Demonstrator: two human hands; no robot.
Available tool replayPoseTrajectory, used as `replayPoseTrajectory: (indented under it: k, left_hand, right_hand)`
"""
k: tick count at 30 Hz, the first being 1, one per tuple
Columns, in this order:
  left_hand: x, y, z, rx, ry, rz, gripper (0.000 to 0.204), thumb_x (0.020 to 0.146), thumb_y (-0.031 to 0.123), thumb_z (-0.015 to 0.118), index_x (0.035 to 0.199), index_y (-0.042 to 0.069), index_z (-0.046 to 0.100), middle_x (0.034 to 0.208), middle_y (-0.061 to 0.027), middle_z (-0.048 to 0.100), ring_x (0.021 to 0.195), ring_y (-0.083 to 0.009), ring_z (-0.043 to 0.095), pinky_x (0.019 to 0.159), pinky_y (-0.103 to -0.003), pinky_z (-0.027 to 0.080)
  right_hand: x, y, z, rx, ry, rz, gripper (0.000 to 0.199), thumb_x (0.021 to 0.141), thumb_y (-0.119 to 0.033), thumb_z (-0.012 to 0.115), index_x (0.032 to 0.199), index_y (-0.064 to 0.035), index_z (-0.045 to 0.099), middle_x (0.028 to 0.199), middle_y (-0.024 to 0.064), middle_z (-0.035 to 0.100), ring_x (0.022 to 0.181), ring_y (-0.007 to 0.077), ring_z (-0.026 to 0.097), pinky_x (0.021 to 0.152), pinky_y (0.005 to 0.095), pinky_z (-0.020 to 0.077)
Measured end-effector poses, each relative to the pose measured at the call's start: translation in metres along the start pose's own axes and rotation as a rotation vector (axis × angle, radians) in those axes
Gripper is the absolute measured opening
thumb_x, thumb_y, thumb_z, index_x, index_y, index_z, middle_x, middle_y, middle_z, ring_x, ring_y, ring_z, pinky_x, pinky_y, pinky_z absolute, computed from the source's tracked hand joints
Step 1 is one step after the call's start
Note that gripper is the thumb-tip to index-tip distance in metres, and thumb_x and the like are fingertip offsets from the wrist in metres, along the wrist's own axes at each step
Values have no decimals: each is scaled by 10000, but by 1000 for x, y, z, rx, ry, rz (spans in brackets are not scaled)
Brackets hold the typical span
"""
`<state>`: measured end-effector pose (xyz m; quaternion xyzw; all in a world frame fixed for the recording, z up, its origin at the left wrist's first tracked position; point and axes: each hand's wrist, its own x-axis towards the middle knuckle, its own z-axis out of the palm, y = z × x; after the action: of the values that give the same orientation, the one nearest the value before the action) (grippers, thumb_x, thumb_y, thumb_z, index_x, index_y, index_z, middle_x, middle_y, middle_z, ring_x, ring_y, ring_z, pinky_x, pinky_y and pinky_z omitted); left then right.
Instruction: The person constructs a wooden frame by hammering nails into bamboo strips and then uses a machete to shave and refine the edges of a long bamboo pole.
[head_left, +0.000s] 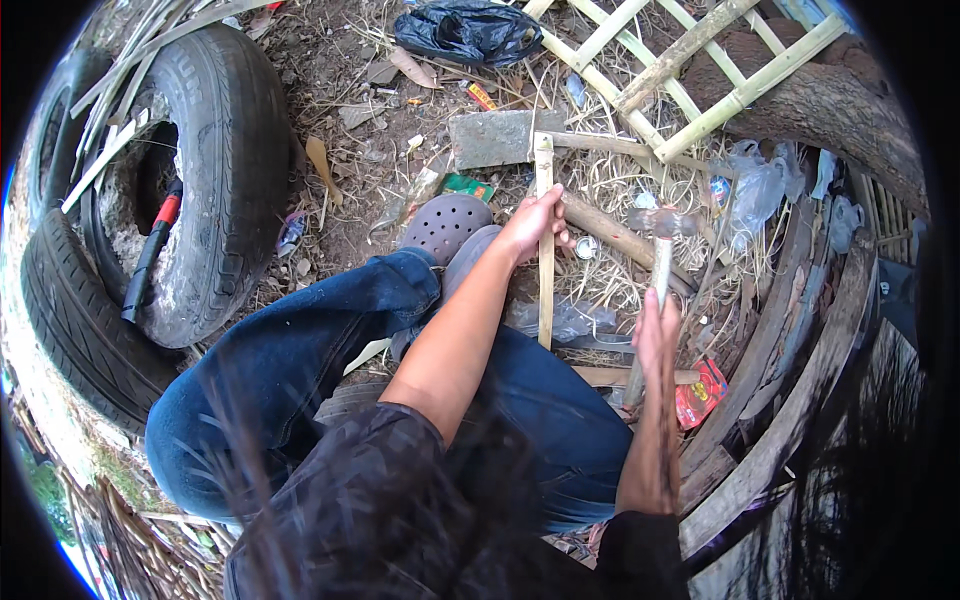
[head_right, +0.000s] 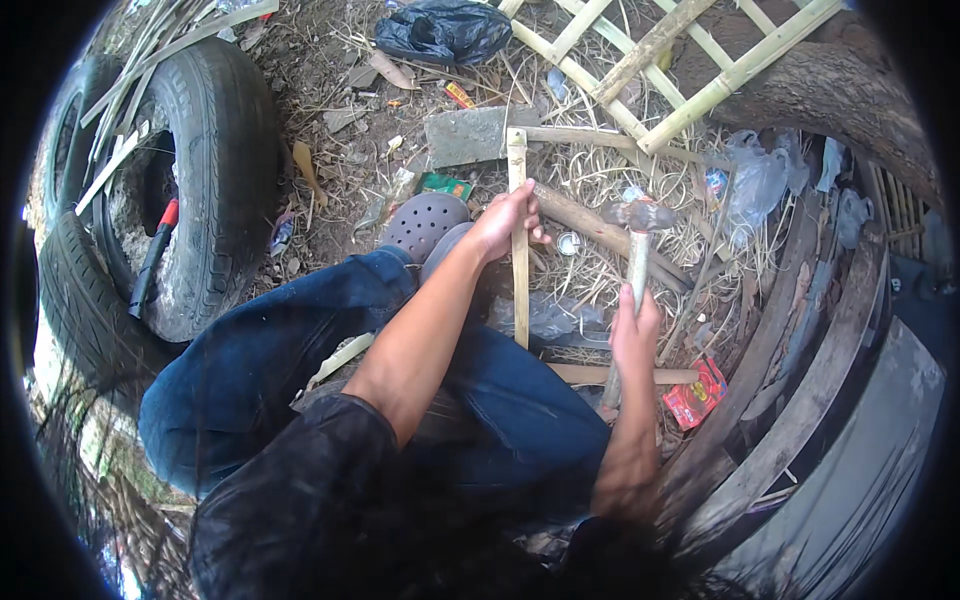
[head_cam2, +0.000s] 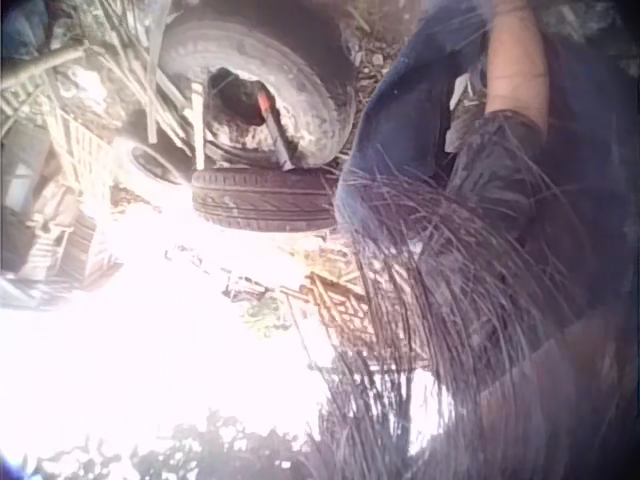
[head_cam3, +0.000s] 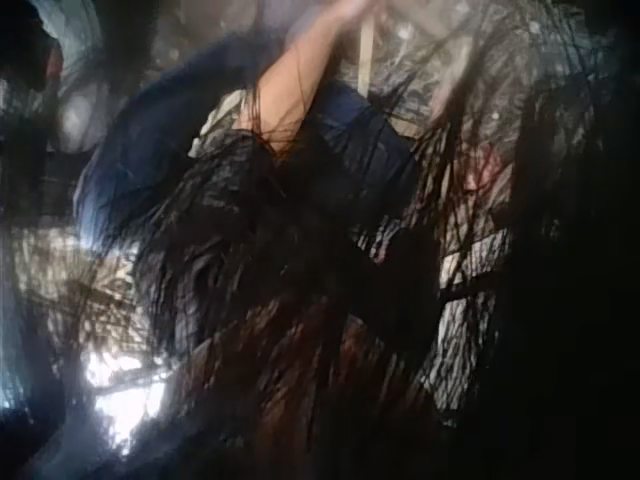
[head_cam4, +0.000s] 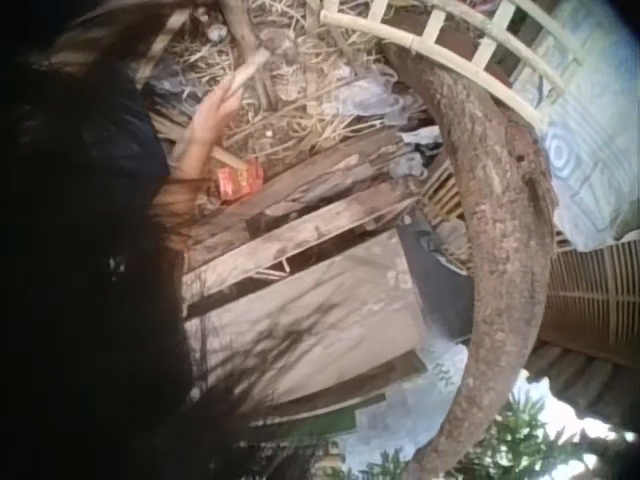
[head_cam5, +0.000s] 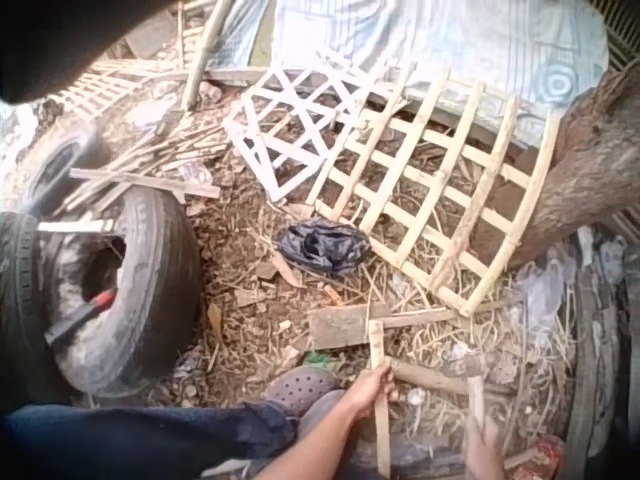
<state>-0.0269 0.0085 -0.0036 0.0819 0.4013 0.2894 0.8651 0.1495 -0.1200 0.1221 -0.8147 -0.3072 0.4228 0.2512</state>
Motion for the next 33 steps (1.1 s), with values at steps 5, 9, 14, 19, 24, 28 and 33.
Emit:
replayPoseTrajectory:
  k: [5, 9, 14, 19, 24, 28, 33]
  left_hand:
    - [0, -13, 6, -146, -104, 6, 383, 1022, 421, 363, 778, 128, 394, 547, 29, 313, 487, -145, 415, 667, -363, 530]
    - [2, 1, 1, 45, -4, 8, 441, 981, 502, 419, 963, 66, 488, 684, -47, 501, 629, -201, 556, 735, -392, 520]
    - [-36, 58, 3, 1086, 534, 443, 471, 802, 325, 724, 1089, 17, 512, 868, -165, 610, 739, -276, 613, 671, -398, 478]
    - [-37, 127, -35, 1805, 527, 942, 780, 699, 425, 773, 1284, 36, 433, 1292, -183, 473, 1284, -347, 395, 1017, -548, 319]
    - [2, 112, -57, 2125, 311, 607, 1210, 609, 687, 714, 1486, 46, 182, 1517, -194, 244, 1455, -329, 121, 1104, -670, 89]
    - [3, 114, -55, 2154, 281, 501, 1202, 632, 678, 707, 1503, 82, 131, 1537, -154, 217, 1458, -321, 106, 1090, -691, 90]
    - [-1, 121, -56, 2158, 288, 435, 1189, 645, 647, 724, 1505, 99, 113, 1529, -141, 228, 1455, -321, 110, 1081, -711, 73]
  right_hand:
    - [21, 77, 8, -68, 1, 76, 389, 976, -394, 499, 902, -18, 563, 530, 23, 481, 395, 113, 482, 373, 275, 384]
    - [30, 95, 7, -203, -87, 124, 419, 959, -405, 515, 982, 6, 593, 617, 111, 578, 531, 231, 608, 509, 373, 488]
    - [19, 105, 6, -652, -74, 60, 472, 890, -438, 572, 1010, 18, 581, 1037, 280, 626, 1026, 452, 576, 872, 510, 448]
    - [24, 41, 29, -681, 92, -154, 422, 838, -350, 676, 1057, -21, 528, 1016, 183, 603, 959, 355, 599, 821, 439, 476]
    - [52, -17, 115, -69, -80, -109, 404, 878, -343, 664, 1046, 3, 540, 740, 106, 602, 689, 222, 618, 662, 395, 498]
    - [68, -14, 133, -98, -44, -170, 412, 882, -352, 658, 701, 16, 621, 554, 123, 591, 476, 215, 585, 509, 375, 460]
    - [91, -34, 100, -462, 53, -250, 411, 826, -416, 690, 793, -7, 683, 638, 200, 620, 592, 354, 616, 587, 436, 464]
